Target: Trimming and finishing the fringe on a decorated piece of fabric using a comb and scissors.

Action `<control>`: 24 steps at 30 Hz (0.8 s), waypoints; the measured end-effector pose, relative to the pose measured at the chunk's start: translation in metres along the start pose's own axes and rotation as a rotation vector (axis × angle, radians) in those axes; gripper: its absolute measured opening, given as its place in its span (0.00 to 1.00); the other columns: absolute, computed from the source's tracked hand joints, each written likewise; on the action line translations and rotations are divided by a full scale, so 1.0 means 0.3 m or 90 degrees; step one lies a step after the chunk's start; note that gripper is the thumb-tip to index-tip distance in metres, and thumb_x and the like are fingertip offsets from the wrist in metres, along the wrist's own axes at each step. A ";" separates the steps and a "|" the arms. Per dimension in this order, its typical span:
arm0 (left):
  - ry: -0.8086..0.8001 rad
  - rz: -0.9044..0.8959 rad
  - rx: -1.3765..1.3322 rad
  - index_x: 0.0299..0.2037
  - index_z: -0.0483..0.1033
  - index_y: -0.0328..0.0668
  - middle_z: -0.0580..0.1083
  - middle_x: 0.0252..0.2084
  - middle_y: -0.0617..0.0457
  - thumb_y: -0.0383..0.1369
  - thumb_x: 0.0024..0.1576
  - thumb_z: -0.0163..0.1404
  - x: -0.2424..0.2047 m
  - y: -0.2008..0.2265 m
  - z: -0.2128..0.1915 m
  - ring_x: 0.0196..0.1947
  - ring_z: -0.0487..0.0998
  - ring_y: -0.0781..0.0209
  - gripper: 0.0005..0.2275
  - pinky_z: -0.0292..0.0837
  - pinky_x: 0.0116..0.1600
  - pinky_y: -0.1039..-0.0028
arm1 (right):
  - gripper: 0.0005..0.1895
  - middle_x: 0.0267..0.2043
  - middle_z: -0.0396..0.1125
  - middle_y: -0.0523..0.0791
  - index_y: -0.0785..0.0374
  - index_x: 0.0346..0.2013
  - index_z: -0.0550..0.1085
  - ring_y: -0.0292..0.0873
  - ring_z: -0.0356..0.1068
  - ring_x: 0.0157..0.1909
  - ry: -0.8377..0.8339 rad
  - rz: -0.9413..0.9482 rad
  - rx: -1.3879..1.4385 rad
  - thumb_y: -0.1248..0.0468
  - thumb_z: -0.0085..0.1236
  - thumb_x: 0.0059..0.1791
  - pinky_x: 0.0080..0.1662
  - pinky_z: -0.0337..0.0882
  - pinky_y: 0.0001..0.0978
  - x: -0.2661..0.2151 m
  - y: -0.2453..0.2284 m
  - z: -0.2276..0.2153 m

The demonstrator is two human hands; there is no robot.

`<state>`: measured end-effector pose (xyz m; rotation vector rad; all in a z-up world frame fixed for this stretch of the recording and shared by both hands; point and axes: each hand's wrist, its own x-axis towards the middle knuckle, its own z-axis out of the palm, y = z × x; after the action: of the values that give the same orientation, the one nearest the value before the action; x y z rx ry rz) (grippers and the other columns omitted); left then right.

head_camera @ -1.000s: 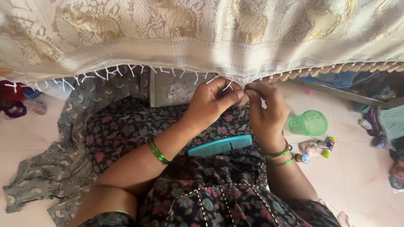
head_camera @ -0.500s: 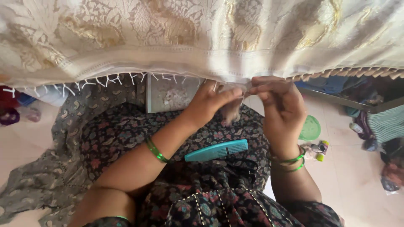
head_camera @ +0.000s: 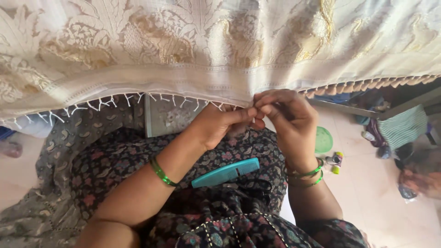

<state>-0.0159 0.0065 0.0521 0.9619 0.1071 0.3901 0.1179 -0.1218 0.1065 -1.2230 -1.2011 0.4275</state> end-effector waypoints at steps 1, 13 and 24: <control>0.033 0.018 0.014 0.47 0.79 0.31 0.82 0.34 0.45 0.36 0.60 0.57 -0.003 0.005 0.009 0.24 0.72 0.69 0.13 0.58 0.26 0.79 | 0.07 0.49 0.73 0.53 0.72 0.44 0.71 0.41 0.73 0.50 0.004 0.004 -0.002 0.81 0.54 0.54 0.54 0.75 0.32 0.002 0.008 0.004; 0.140 0.079 0.165 0.40 0.79 0.37 0.76 0.28 0.55 0.38 0.64 0.51 0.007 -0.030 0.039 0.19 0.65 0.74 0.11 0.54 0.21 0.79 | 0.11 0.41 0.70 0.53 0.69 0.43 0.64 0.45 0.73 0.46 0.099 -0.185 0.018 0.84 0.51 0.55 0.52 0.76 0.34 0.004 0.075 0.056; 0.114 0.179 0.371 0.43 0.78 0.38 0.76 0.33 0.58 0.41 0.66 0.49 0.020 -0.025 0.033 0.30 0.76 0.72 0.13 0.72 0.33 0.82 | 0.09 0.39 0.72 0.52 0.69 0.43 0.66 0.44 0.74 0.40 0.133 -0.094 0.167 0.82 0.51 0.55 0.45 0.78 0.34 0.021 0.052 0.063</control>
<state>-0.0056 -0.0027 0.0522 1.5224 0.2596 0.7278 0.1090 -0.1021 0.0936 -0.9226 -1.0125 0.3274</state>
